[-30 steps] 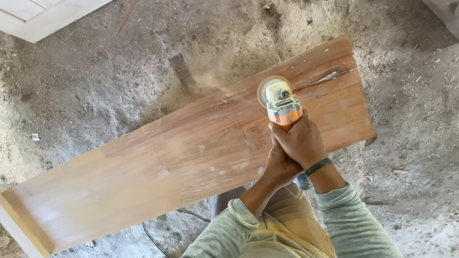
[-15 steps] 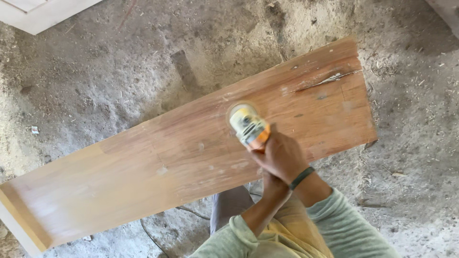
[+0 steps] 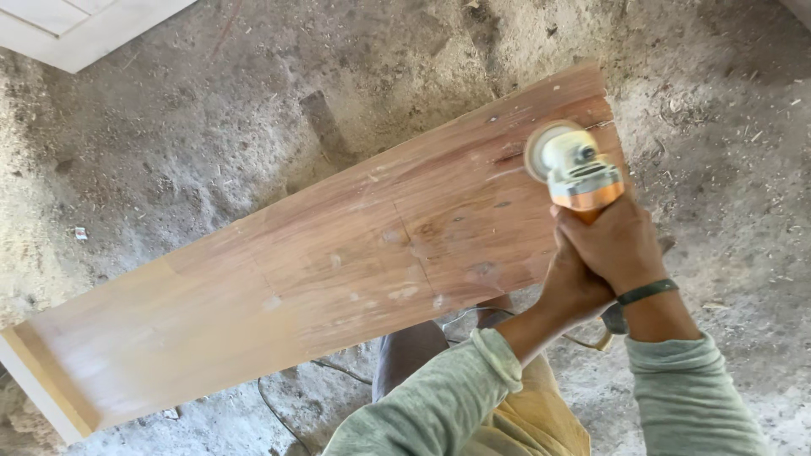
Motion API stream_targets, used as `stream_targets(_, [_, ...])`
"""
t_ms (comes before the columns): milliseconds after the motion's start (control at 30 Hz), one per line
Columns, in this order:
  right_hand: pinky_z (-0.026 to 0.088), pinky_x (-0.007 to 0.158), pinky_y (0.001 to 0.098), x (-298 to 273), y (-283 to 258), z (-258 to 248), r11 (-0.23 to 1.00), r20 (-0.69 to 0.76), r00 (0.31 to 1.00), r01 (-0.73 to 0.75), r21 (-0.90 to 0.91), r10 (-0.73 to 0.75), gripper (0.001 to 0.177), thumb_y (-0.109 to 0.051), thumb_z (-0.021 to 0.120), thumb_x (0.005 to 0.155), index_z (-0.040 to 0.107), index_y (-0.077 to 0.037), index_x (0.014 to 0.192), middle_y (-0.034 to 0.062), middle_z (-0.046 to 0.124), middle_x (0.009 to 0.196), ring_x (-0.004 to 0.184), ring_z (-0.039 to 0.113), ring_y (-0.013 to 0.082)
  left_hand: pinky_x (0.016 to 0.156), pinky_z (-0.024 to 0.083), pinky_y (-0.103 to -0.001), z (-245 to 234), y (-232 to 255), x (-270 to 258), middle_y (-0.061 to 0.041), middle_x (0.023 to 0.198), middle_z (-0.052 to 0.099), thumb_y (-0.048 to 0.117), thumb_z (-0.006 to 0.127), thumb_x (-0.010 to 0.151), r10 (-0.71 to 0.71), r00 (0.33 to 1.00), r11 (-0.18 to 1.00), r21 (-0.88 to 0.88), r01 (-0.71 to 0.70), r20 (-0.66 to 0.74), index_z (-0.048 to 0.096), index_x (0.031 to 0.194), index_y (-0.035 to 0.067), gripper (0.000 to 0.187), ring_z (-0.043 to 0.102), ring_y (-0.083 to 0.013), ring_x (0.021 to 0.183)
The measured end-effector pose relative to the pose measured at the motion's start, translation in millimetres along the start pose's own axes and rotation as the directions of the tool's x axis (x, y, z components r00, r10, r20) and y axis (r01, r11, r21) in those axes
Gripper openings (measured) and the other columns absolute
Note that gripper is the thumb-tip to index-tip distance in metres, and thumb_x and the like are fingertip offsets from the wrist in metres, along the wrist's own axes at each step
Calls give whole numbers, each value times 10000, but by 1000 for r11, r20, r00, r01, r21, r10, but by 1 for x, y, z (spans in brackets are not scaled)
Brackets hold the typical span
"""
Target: The person uses a power sander to smooth the surface and edges of a wooden board.
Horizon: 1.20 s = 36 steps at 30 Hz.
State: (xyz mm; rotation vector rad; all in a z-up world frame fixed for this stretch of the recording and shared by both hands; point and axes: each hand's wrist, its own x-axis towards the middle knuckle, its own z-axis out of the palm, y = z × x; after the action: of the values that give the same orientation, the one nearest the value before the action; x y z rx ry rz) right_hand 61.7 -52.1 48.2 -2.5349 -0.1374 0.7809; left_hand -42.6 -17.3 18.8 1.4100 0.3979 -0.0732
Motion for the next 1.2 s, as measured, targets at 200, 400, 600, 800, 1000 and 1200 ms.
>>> stream_targets(200, [563, 871, 501, 5, 38, 3, 994, -193, 981, 5, 107, 16, 681, -451, 862, 851, 628, 59, 1235, 270, 718, 1125, 1038, 708, 422, 931, 569, -414, -3, 4, 21, -267, 1254, 657, 309, 858, 782, -302, 943, 937, 226, 267, 139, 175, 1409, -49, 994, 677, -333, 1127])
stream_targets(400, [592, 826, 471, -16, 14, 20, 989, -79, 996, -27, 146, 39, 561, -432, 826, 864, 692, 8, 1186, 234, 747, 1054, 966, 751, 386, 990, 575, -399, -24, -1, -6, -263, 1343, 610, 260, 880, 757, -114, 988, 988, 113, 102, 102, 185, 1458, -45, 1033, 661, -316, 1195])
stream_targets(600, [596, 725, 482, -37, -38, 42, 982, -24, 999, -19, 185, 24, 646, -414, 835, 808, 592, 78, 1150, 273, 728, 946, 867, 746, 407, 1061, 549, -402, -64, 12, -37, -224, 1381, 590, 233, 846, 842, -91, 996, 996, 23, 90, 21, 194, 1480, -12, 945, 633, -303, 1286])
stream_targets(800, [586, 691, 501, -52, -71, 64, 985, 4, 999, 52, 165, -54, 610, -402, 832, 806, 564, 69, 1085, 276, 715, 893, 812, 727, 439, 1036, 542, -391, -101, 35, -58, -172, 1389, 595, 212, 802, 842, -143, 988, 989, -54, 140, -52, 175, 1543, 33, 957, 630, -272, 1270])
stream_targets(1000, [595, 676, 502, -69, -94, 85, 985, 134, 978, 147, 88, -158, 571, -391, 827, 793, 550, 36, 1053, 247, 720, 837, 767, 733, 422, 1096, 515, -372, -110, 17, -89, -140, 1402, 598, 175, 781, 892, -127, 973, 989, -96, 110, -192, 357, 1502, 28, 757, 607, -251, 1306])
stream_targets(1200, [590, 647, 501, -76, -86, 80, 953, 272, 921, 301, -40, -279, 570, -361, 854, 739, 528, 14, 1018, 231, 710, 780, 721, 723, 429, 1015, 527, -356, -69, -8, -104, -124, 1277, 646, 100, 754, 895, -130, 936, 977, -203, 64, -328, 541, 1322, 8, 485, 627, -205, 1213])
